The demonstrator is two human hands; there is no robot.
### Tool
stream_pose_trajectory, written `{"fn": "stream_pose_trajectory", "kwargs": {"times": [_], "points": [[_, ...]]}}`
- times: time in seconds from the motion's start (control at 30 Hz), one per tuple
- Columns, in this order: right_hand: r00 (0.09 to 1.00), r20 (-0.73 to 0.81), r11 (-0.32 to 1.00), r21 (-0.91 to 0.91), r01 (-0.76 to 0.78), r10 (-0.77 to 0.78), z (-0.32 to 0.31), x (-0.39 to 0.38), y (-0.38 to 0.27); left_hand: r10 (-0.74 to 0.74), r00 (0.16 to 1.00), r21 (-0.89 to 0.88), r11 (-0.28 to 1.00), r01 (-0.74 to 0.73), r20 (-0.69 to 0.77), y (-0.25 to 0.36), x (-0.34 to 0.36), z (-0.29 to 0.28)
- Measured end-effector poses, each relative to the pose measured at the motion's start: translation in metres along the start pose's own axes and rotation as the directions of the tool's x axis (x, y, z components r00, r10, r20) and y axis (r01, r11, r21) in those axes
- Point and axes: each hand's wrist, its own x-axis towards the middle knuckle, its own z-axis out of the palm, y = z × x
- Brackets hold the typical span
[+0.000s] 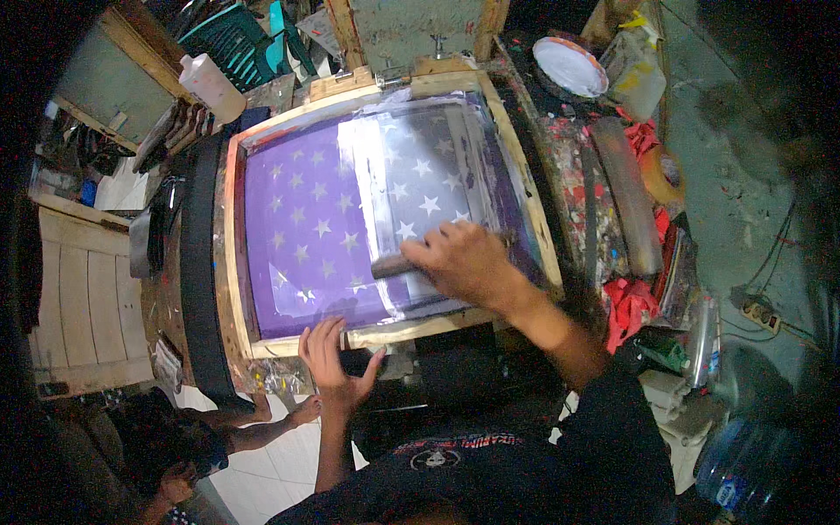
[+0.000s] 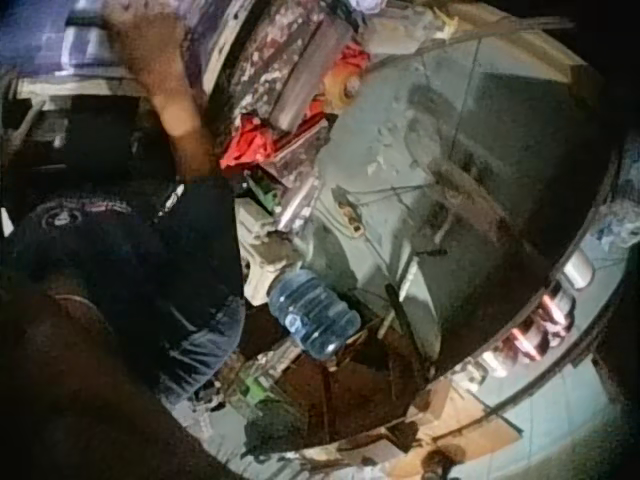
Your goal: The person uses a squeegee to apply white ink through a star-patterned screen onto black fabric strips. After each print, the fabric is removed and placed aside while a new strip is positioned for the next cycle.
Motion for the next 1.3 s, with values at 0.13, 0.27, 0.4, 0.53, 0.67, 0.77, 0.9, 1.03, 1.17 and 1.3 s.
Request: {"fn": "stream_pose_trajectory", "kwargs": {"times": [0.13, 0.27, 0.4, 0.53, 0.67, 0.77, 0.9, 1.03, 1.17, 1.3], "points": [[1.000, -0.025, 0.998, -0.061, -0.004, 0.002, -0.010, -0.038, -0.036, -0.017, 1.000, -0.002, 1.000, 0.017, 0.005, 0.000, -0.001, 0.001], [0.996, -0.082, 0.995, -0.093, -0.034, 0.026, -0.001, -0.058, -0.051, -0.025, 1.000, -0.018, 1.000, 0.024, -0.015, -0.007, -0.006, 0.007], [0.991, -0.116, 0.993, -0.088, -0.082, 0.071, 0.008, -0.074, -0.065, -0.012, 0.999, -0.053, 0.999, 0.011, -0.031, -0.015, -0.010, 0.014], [0.983, 0.047, 0.984, 0.011, -0.181, 0.180, -0.012, -0.080, -0.079, 0.013, 0.996, -0.083, 0.996, -0.021, -0.087, -0.014, -0.010, 0.013], [0.978, -0.054, 0.980, 0.011, -0.200, 0.201, -0.049, -0.076, -0.087, 0.035, 0.992, -0.065, 0.997, -0.043, -0.123, 0.001, 0.007, -0.010], [0.976, -0.145, 0.982, -0.070, -0.175, 0.163, -0.072, -0.064, -0.080, 0.046, 0.993, -0.035, 0.998, -0.050, -0.113, 0.017, 0.034, -0.048], [0.881, -0.454, 0.926, -0.374, -0.054, -0.132, -0.110, -0.011, -0.042, 0.190, 0.963, 0.120, 0.978, -0.170, -0.190, 0.037, 0.096, -0.101], [0.883, -0.458, 0.942, -0.331, -0.060, -0.104, -0.197, 0.063, -0.006, 0.354, 0.698, 0.409, 0.908, -0.095, -0.623, 0.054, 0.151, -0.109], [0.939, -0.339, 0.942, -0.328, -0.066, -0.052, -0.261, 0.133, 0.031, 0.351, 0.794, -0.105, 0.884, -0.456, -0.497, 0.037, 0.225, -0.017], [0.852, -0.459, 0.887, -0.462, 0.014, -0.253, -0.279, 0.159, 0.046, 0.217, 0.965, -0.172, 0.955, -0.240, -0.145, -0.017, 0.299, 0.110]]}}
